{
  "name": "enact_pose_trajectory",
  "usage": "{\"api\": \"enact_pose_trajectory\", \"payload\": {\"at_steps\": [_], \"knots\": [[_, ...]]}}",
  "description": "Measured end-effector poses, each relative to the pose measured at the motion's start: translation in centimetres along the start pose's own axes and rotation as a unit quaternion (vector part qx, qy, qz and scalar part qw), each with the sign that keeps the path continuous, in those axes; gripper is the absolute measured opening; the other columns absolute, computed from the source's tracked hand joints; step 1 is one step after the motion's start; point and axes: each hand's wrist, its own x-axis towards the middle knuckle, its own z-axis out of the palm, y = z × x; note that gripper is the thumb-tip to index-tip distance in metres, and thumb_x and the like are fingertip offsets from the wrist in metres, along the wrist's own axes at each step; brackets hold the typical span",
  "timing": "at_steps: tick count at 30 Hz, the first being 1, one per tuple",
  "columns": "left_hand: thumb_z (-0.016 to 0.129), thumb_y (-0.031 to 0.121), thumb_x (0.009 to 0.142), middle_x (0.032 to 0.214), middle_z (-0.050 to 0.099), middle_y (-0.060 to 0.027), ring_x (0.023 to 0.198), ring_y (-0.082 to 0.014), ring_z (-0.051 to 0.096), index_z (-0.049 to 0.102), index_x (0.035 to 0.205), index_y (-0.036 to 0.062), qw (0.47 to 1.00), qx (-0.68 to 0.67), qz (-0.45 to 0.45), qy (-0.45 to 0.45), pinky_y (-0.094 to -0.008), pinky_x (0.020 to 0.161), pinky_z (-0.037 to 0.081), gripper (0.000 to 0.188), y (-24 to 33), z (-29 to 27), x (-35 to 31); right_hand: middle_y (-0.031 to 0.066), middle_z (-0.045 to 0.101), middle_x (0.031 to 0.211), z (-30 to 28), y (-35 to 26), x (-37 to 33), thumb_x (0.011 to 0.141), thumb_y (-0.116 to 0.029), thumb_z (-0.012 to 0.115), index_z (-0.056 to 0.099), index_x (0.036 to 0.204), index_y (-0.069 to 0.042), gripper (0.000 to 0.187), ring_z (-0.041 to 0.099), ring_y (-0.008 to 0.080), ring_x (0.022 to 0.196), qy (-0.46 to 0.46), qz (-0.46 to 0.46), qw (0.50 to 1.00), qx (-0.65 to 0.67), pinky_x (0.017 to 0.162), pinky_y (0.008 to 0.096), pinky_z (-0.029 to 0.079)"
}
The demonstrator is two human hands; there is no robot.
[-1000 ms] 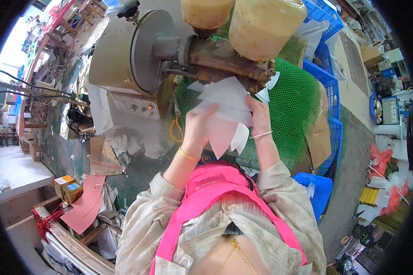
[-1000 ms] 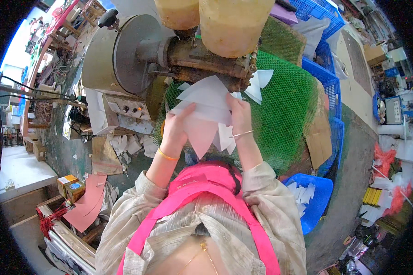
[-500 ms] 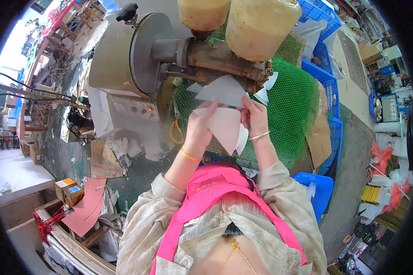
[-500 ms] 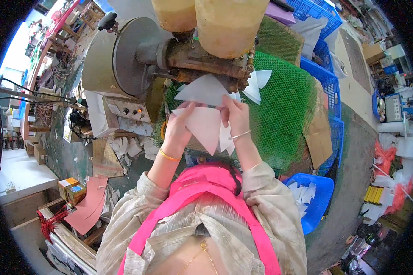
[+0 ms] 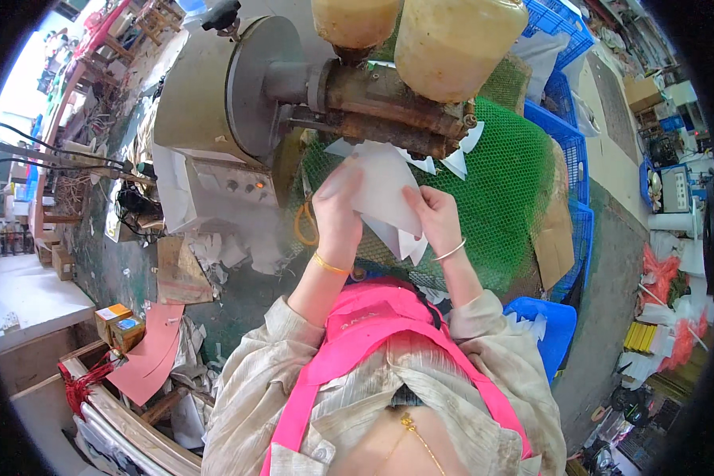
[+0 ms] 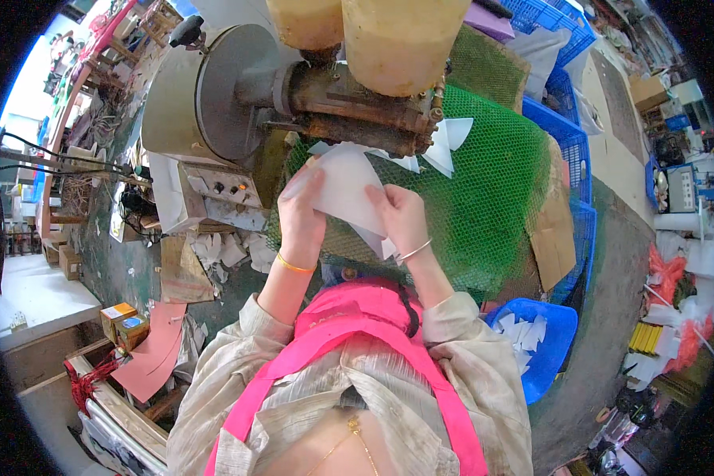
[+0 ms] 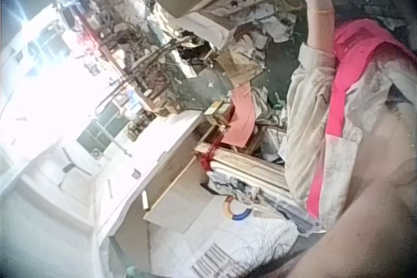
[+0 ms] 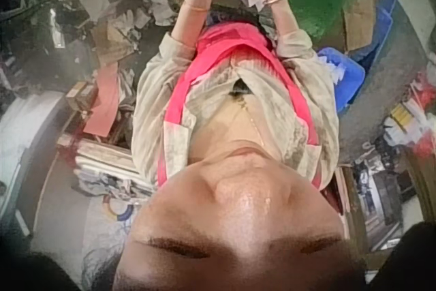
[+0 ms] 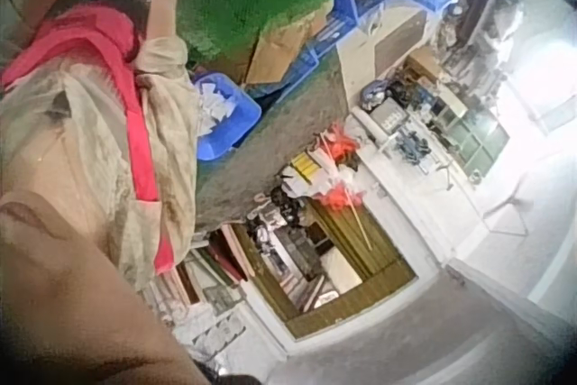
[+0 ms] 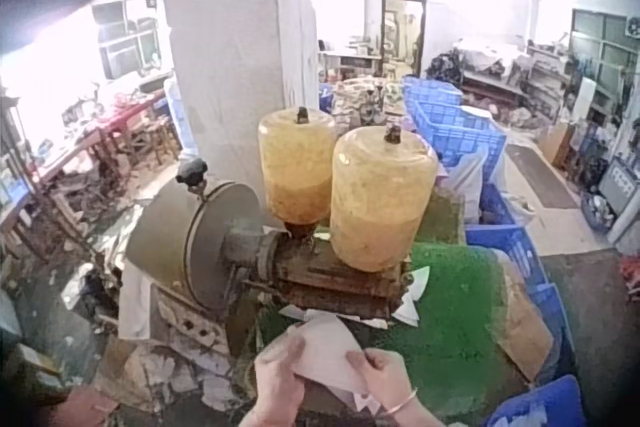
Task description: The person stands at a workbench in a cluttered workshop, picking up white triangular paper pieces from a blue bin. They feed the pieces one by one into a grinding machine, which processes them while emitting steam. The person continues this repetitive feeding action throughout the clip.
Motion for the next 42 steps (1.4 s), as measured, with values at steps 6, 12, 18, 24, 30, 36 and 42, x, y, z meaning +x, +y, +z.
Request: {"api": "enact_pose_trajectory", "payload": {"at_steps": [6, 12, 18, 24, 30, 36, 42], "knots": [[0.058, 0.003, 0.075, 0.103, 0.056, -0.0112, 0.092, -0.0179, 0.054, 0.049, 0.110, -0.0061, 0.996, -0.043, -0.064, 0.036, -0.0284, 0.082, 0.041, 0.037, -0.3, 0.2, -0.5, -0.0045, 0.043, 0.051, 0.5, 1.1, 0.3, 0.079, -0.023, 0.059, 0.054, 0.061, 0.003, 0.032, 0.034, 0.0033, 0.049, 0.122, -0.079, 0.988, 0.045, 0.042, 0.0232, 0.027], [0.058, 0.007, 0.078, 0.104, 0.055, -0.0122, 0.095, -0.0191, 0.054, 0.050, 0.108, -0.0068, 0.998, -0.045, -0.041, 0.010, -0.0282, 0.084, 0.042, 0.034, 0.6, 1.4, -0.5, -0.0045, 0.048, 0.055, -0.7, 1.9, 4.7, 0.077, -0.029, 0.062, 0.058, 0.065, 0.000, 0.031, 0.039, 0.0027, 0.048, 0.100, 0.004, 0.985, 0.139, 0.042, 0.0208, 0.029], [0.059, 0.004, 0.074, 0.099, 0.057, -0.0119, 0.088, -0.0194, 0.056, 0.051, 0.105, -0.0064, 0.997, -0.011, -0.047, 0.056, -0.0286, 0.077, 0.044, 0.033, 0.3, 0.2, 0.5, -0.0024, 0.055, 0.062, -0.6, 0.7, 1.5, 0.079, -0.024, 0.058, 0.061, 0.077, -0.002, 0.022, 0.048, 0.0036, 0.053, -0.007, -0.039, 0.995, 0.090, 0.045, 0.0196, 0.035], [0.062, 0.005, 0.073, 0.093, 0.057, -0.0107, 0.083, -0.0180, 0.057, 0.052, 0.099, -0.0073, 0.996, -0.038, -0.084, 0.020, -0.0288, 0.071, 0.046, 0.030, 1.0, 1.6, -0.5, -0.0031, 0.053, 0.059, -0.7, 1.8, 2.9, 0.080, -0.025, 0.058, 0.060, 0.071, -0.001, 0.026, 0.043, 0.0032, 0.047, 0.103, -0.020, 0.987, 0.118, 0.041, 0.0196, 0.032], [0.062, 0.004, 0.073, 0.091, 0.056, -0.0130, 0.081, -0.0198, 0.057, 0.052, 0.089, -0.0065, 0.996, 0.023, -0.076, 0.048, -0.0300, 0.069, 0.047, 0.022, -0.1, 0.0, 0.7, -0.0027, 0.054, 0.061, 0.2, -0.4, 2.6, 0.079, -0.031, 0.059, 0.061, 0.075, 0.002, 0.033, 0.045, 0.0030, 0.049, 0.078, 0.026, 0.974, 0.211, 0.043, 0.0181, 0.034], [0.061, 0.002, 0.073, 0.090, 0.058, -0.0131, 0.080, -0.0201, 0.058, 0.051, 0.100, -0.0096, 0.994, -0.023, -0.098, 0.042, -0.0299, 0.069, 0.048, 0.031, 0.3, 1.3, -0.6, -0.0006, 0.055, 0.062, -0.6, 1.1, 2.6, 0.079, -0.028, 0.060, 0.059, 0.073, 0.000, 0.029, 0.046, 0.0041, 0.051, 0.080, 0.009, 0.981, 0.176, 0.045, 0.0180, 0.035], [0.062, 0.002, 0.072, 0.093, 0.058, -0.0134, 0.079, -0.0191, 0.058, 0.052, 0.100, -0.0089, 0.998, 0.039, -0.039, 0.041, -0.0286, 0.070, 0.047, 0.032, 0.6, 0.6, 0.6, 0.0025, 0.056, 0.067, -0.2, 0.2, 2.9, 0.080, -0.027, 0.058, 0.056, 0.080, 0.000, 0.027, 0.052, 0.0086, 0.054, 0.042, 0.022, 0.976, 0.215, 0.047, 0.0210, 0.042]]}}
